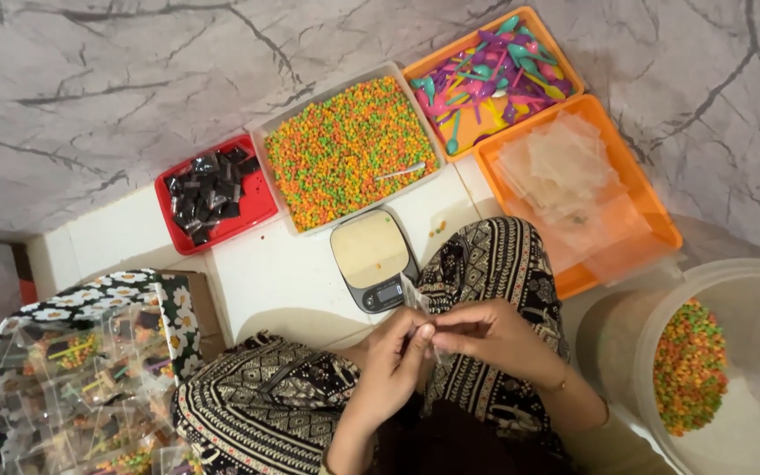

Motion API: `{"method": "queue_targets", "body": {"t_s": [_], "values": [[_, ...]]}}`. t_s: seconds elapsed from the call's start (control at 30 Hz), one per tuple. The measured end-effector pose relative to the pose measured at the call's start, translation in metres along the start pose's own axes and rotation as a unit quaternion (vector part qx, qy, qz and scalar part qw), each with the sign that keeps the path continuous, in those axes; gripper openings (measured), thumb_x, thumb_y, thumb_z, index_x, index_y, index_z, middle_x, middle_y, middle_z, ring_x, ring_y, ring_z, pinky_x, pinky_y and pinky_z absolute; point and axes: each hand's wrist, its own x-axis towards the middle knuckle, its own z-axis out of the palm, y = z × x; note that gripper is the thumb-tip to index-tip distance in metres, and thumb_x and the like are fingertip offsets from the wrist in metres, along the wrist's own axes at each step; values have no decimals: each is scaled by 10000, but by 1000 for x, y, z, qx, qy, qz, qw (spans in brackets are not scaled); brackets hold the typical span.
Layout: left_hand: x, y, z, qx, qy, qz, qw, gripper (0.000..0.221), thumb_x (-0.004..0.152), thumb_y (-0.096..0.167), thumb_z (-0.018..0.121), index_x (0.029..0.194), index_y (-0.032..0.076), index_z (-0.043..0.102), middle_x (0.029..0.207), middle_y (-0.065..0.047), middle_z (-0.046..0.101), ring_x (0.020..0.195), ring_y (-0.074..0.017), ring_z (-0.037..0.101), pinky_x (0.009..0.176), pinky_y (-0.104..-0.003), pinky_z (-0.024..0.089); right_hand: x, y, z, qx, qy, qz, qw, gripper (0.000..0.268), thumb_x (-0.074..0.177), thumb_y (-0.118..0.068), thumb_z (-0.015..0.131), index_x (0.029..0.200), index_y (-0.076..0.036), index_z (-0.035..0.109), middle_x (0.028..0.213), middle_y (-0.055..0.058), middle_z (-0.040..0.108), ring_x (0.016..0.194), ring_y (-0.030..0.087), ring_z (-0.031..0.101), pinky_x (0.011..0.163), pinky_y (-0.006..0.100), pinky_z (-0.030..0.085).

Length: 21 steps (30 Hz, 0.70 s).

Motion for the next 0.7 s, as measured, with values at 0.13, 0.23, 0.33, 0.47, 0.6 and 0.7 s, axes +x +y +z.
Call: {"method": "queue_targets", "body": {"t_s": [0.13, 0.23, 0.33, 0.47, 0.6, 0.7], "values": [[2, 5, -3, -18, -12, 33, 999, 205, 1070, 257, 484, 929, 131, 564, 843, -4, 592, 795, -144, 578, 768, -292, 490, -1, -2, -2, 30, -26, -26, 999, 258, 848, -120, 784, 1076, -6, 829, 887, 134, 835, 769, 179, 781, 691, 265, 652], [0, -1, -5, -32, -22, 38, 999, 150, 1061, 180, 510, 930, 119, 550, 841, -3, 583, 757, -123, 566, 691, -252, 496, -2, 3, -4, 55, -54, -54, 996, 279, 870, -113, 770, 1124, 0, 798, 914, 134, 808, 795, 193, 779, 726, 275, 669], [-2, -1, -8, -32, -27, 30, 999, 104, 1045, 103, 539, 943, 119, 548, 862, 0, 587, 744, -109, 574, 661, -228, 513, -2, 6, -6, 53, -73, -67, 994, 296, 882, -108, 761, 1162, -14, 782, 958, 116, 789, 831, 186, 776, 751, 271, 671], [-2, 10, -11, 19, -19, 89, 996, 135, 1045, 109, 532, 913, 126, 508, 831, 4, 551, 740, -126, 514, 682, -268, 453, -1, 6, -7, 69, -95, -98, 988, 274, 908, -109, 740, 1166, -23, 773, 945, 120, 770, 811, 195, 761, 735, 279, 670], [0, 20, -10, 29, -7, 93, 995, 212, 1073, 247, 476, 893, 136, 500, 799, -6, 572, 756, -138, 551, 702, -283, 477, 0, 12, -3, 84, -79, -90, 989, 290, 880, -81, 765, 1162, -10, 773, 944, 118, 749, 825, 203, 761, 765, 296, 688], [-2, 17, -6, 39, 27, 82, 996, 223, 998, 208, 617, 837, 145, 477, 763, 5, 515, 706, -132, 482, 655, -279, 413, -1, 8, 1, 81, -74, -109, 988, 224, 885, -103, 770, 1101, -53, 794, 926, 113, 793, 785, 171, 753, 700, 257, 666]]}}
